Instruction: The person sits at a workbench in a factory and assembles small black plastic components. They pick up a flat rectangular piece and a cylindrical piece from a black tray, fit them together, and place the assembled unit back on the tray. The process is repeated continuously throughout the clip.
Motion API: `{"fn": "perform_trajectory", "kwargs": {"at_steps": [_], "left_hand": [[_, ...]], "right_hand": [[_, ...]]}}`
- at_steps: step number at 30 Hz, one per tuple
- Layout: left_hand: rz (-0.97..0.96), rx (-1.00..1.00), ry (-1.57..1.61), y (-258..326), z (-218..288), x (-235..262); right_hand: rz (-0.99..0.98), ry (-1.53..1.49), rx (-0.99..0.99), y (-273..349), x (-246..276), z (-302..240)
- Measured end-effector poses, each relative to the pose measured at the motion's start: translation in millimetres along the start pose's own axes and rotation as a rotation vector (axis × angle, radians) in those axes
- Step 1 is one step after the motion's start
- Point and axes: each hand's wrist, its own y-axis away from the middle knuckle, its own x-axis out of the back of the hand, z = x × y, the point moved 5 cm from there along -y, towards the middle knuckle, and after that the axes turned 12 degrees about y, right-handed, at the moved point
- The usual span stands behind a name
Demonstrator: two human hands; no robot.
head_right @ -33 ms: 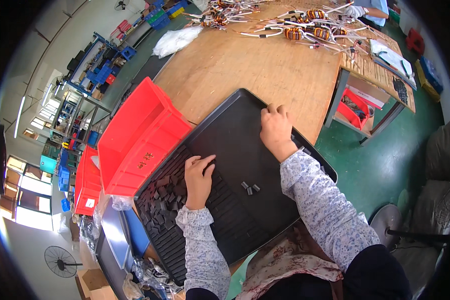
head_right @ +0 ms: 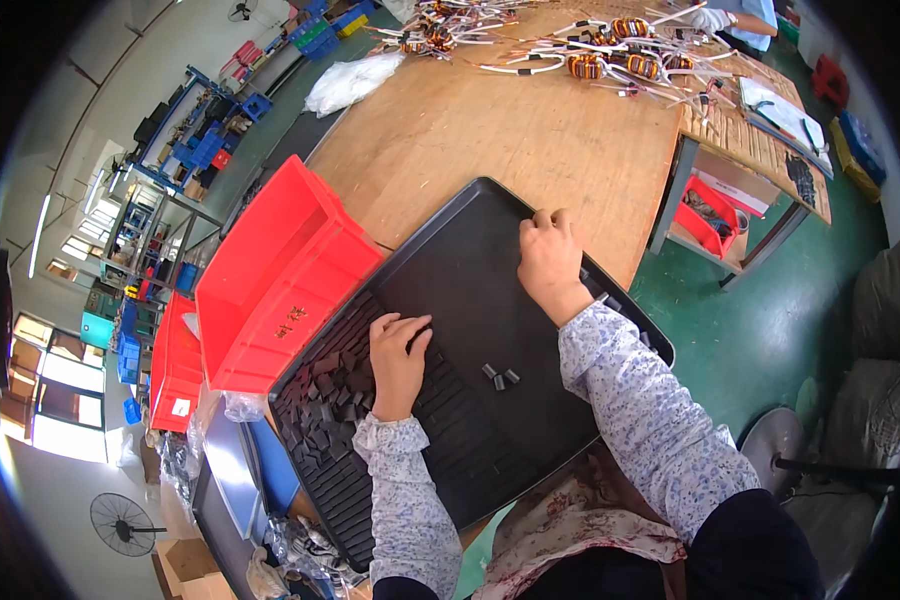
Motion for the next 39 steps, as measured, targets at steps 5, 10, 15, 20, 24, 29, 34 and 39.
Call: {"fn": "perform_trajectory", "kwargs": {"at_steps": [5, 10, 15, 20, 24, 29, 34, 39], "left_hand": [[0.02, 0.059, 0.005, 14.2, -1.9, 1.2], [0.079, 0.053, -0.09, 37.2, 0.4, 35.9], [0.137, 0.189, -0.048, 61.0, -25.5, 60.6], [0.122, 0.212, -0.029, 61.4, -29.2, 57.8], [0.156, 0.245, 0.107, 62.5, -27.3, 58.8], [0.192, 0.178, 0.06, 56.1, -11.7, 63.7], [0.205, 0.085, 0.053, 41.9, -23.7, 52.4], [0.067, 0.14, 0.115, 28.0, -42.4, 39.0]], "right_hand": [[-0.058, -0.004, 0.029, -1.2, 2.0, 5.1], [-0.09, -0.009, 0.046, 1.5, 3.2, 2.4], [-0.13, 0.009, 0.064, 5.3, 0.7, -5.0], [-0.195, -0.2, 0.135, 13.0, 2.6, -14.5], [-0.084, -0.305, 0.22, 16.3, 4.4, -28.0], [-0.034, -0.148, 0.146, 15.0, 11.4, -15.4], [-0.178, -0.203, 0.132, 17.9, -2.0, -18.2], [-0.168, -0.28, 0.163, 20.8, -3.4, -25.4]]}}
